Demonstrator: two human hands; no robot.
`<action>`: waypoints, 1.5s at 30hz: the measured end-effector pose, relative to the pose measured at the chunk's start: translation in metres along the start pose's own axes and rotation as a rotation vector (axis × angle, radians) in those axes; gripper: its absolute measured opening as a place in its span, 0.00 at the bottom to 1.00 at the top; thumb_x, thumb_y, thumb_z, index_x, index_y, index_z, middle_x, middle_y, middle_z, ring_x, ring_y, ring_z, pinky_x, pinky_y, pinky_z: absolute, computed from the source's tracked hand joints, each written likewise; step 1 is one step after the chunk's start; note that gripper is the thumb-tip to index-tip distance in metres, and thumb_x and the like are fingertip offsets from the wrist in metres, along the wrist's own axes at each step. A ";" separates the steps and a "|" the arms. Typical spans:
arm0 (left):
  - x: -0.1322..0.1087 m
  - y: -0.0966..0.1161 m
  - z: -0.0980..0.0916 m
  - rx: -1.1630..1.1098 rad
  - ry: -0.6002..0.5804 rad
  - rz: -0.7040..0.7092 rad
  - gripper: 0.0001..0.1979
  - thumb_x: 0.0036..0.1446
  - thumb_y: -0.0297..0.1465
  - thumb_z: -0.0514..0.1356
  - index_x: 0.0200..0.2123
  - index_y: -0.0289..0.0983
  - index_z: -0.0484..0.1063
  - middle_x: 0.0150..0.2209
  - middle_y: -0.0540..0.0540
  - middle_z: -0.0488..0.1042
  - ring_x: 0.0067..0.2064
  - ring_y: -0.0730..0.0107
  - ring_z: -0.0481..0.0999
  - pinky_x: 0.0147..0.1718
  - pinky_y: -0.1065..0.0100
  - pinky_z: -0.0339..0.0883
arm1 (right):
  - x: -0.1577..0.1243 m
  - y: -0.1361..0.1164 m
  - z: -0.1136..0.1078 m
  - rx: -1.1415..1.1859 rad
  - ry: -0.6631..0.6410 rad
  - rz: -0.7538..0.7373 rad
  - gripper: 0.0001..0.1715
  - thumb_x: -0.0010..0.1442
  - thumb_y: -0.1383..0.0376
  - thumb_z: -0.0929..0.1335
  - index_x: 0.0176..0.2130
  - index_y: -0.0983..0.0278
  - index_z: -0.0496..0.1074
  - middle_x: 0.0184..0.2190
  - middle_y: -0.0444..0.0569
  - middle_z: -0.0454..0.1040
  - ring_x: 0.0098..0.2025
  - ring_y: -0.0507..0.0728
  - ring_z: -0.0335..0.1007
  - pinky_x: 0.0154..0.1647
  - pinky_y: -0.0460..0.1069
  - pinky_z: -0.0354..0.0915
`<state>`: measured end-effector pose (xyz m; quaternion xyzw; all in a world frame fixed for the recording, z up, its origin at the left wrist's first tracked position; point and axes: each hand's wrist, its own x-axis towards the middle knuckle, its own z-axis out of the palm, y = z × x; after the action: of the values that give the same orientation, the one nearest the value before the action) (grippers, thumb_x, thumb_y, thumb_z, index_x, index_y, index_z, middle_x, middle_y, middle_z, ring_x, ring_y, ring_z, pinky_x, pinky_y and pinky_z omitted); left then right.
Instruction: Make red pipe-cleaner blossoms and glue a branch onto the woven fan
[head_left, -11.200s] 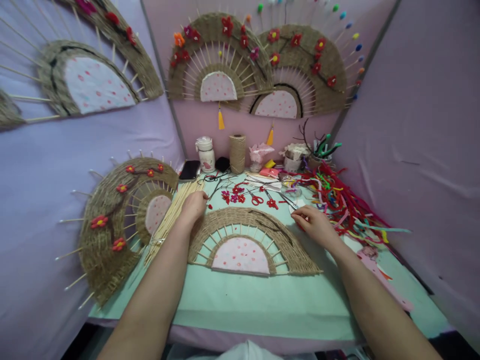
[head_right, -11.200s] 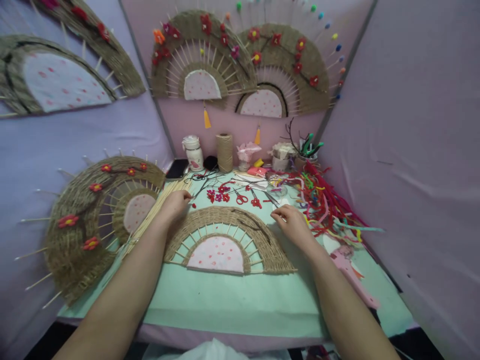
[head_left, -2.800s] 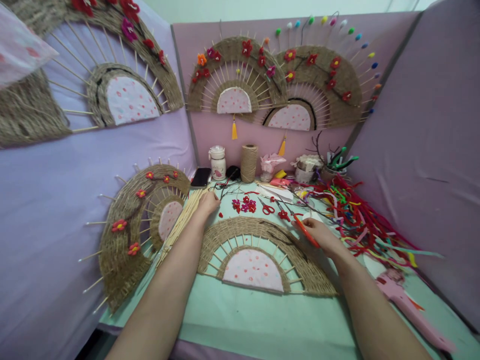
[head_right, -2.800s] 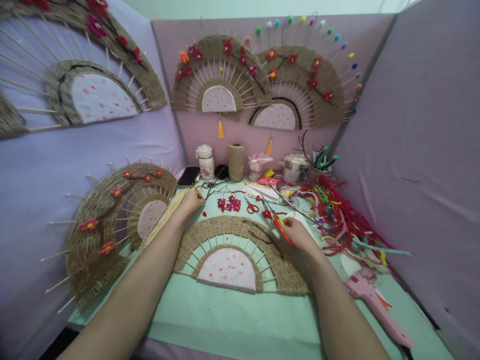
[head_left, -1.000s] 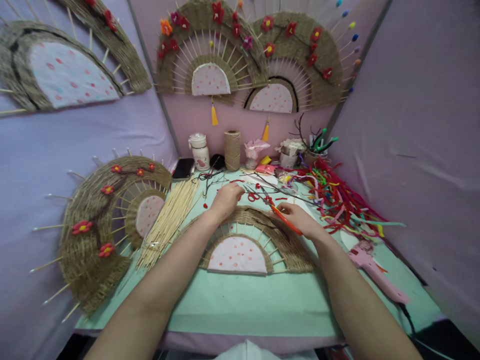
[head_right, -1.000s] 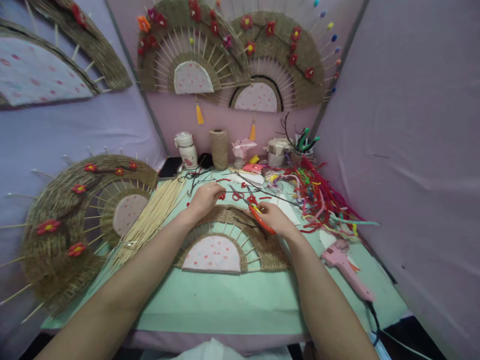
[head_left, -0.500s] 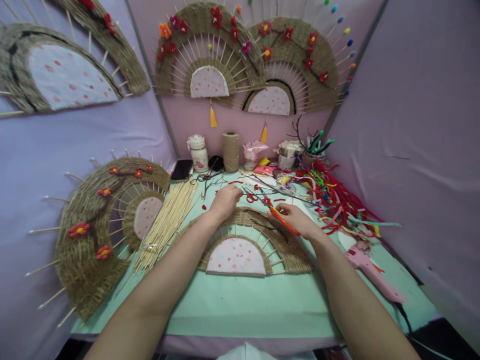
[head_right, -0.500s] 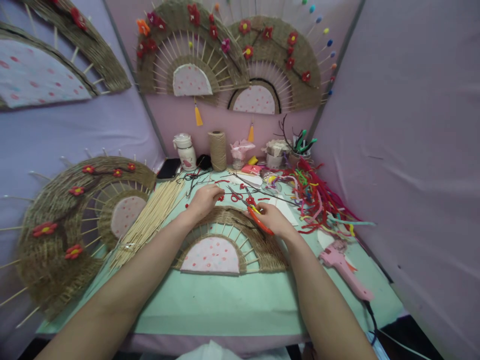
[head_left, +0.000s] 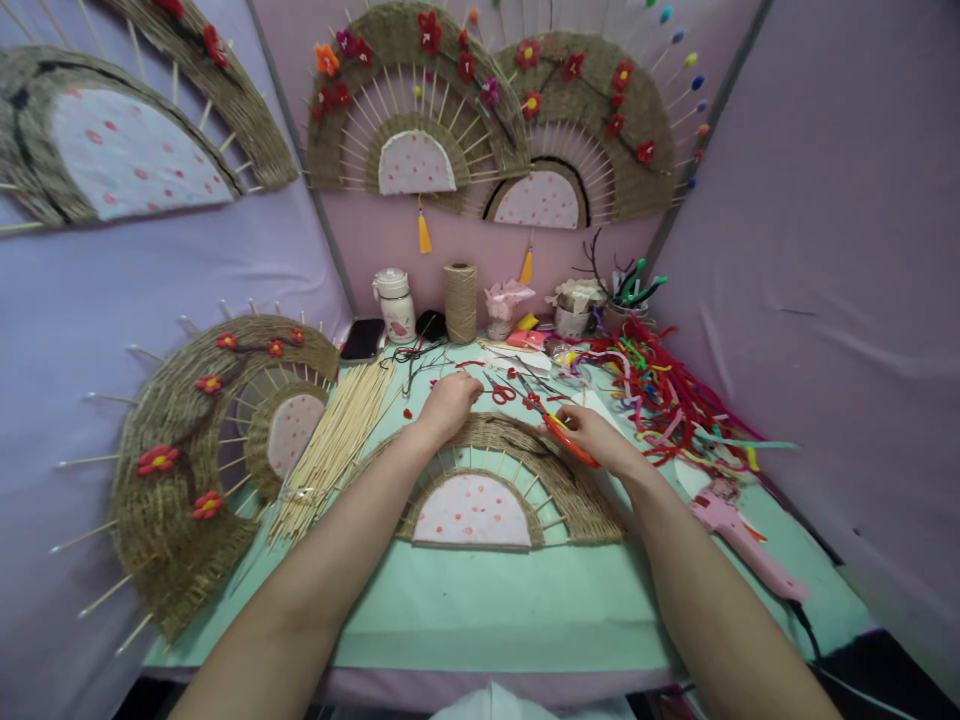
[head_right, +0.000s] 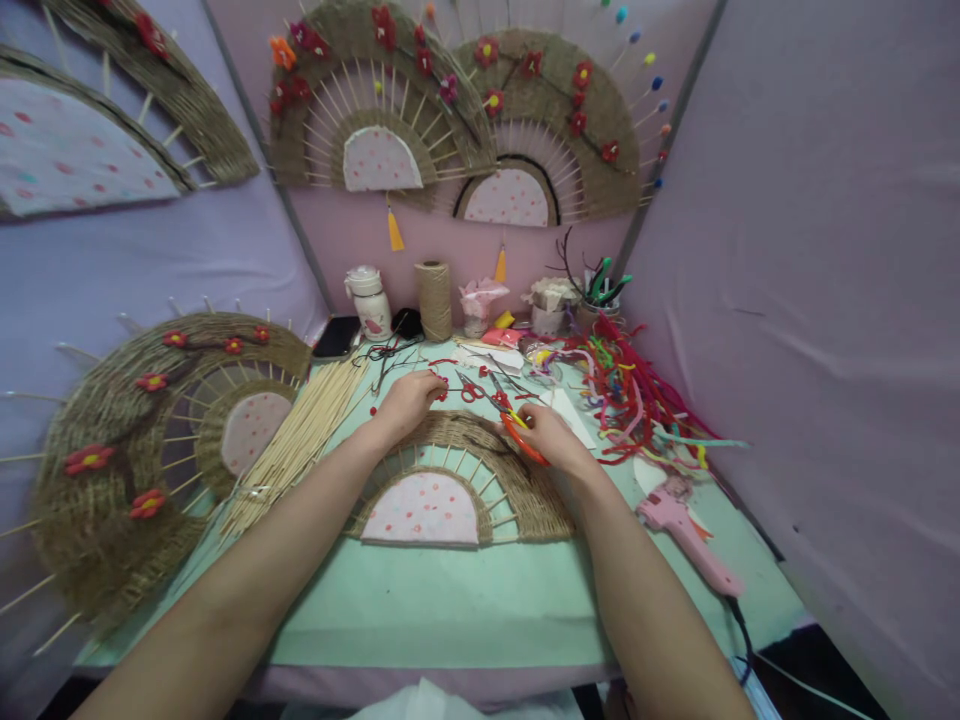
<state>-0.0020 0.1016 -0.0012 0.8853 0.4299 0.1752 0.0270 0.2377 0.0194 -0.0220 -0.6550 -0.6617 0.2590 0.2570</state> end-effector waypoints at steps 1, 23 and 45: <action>-0.001 0.001 -0.002 0.004 -0.026 -0.003 0.14 0.61 0.25 0.52 0.35 0.35 0.79 0.35 0.42 0.77 0.41 0.64 0.74 0.42 0.66 0.65 | 0.002 0.006 0.000 -0.008 0.011 0.005 0.30 0.48 0.38 0.66 0.25 0.61 0.62 0.20 0.40 0.60 0.25 0.51 0.53 0.25 0.47 0.49; -0.005 0.003 -0.005 0.084 -0.358 -0.023 0.12 0.51 0.26 0.59 0.36 0.38 0.81 0.37 0.39 0.81 0.40 0.58 0.78 0.38 0.66 0.67 | 0.011 0.023 -0.004 -0.193 0.118 0.142 0.26 0.50 0.42 0.67 0.26 0.61 0.61 0.22 0.44 0.66 0.25 0.53 0.59 0.25 0.47 0.52; -0.006 0.012 0.003 -0.069 -0.340 0.038 0.10 0.51 0.24 0.59 0.35 0.37 0.80 0.35 0.43 0.81 0.38 0.63 0.78 0.37 0.68 0.66 | 0.014 0.027 -0.002 -0.220 0.086 0.144 0.26 0.50 0.42 0.67 0.25 0.60 0.60 0.23 0.44 0.66 0.25 0.53 0.58 0.25 0.47 0.51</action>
<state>0.0042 0.0895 -0.0033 0.9086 0.3962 0.0381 0.1265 0.2585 0.0332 -0.0385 -0.7354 -0.6259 0.1744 0.1926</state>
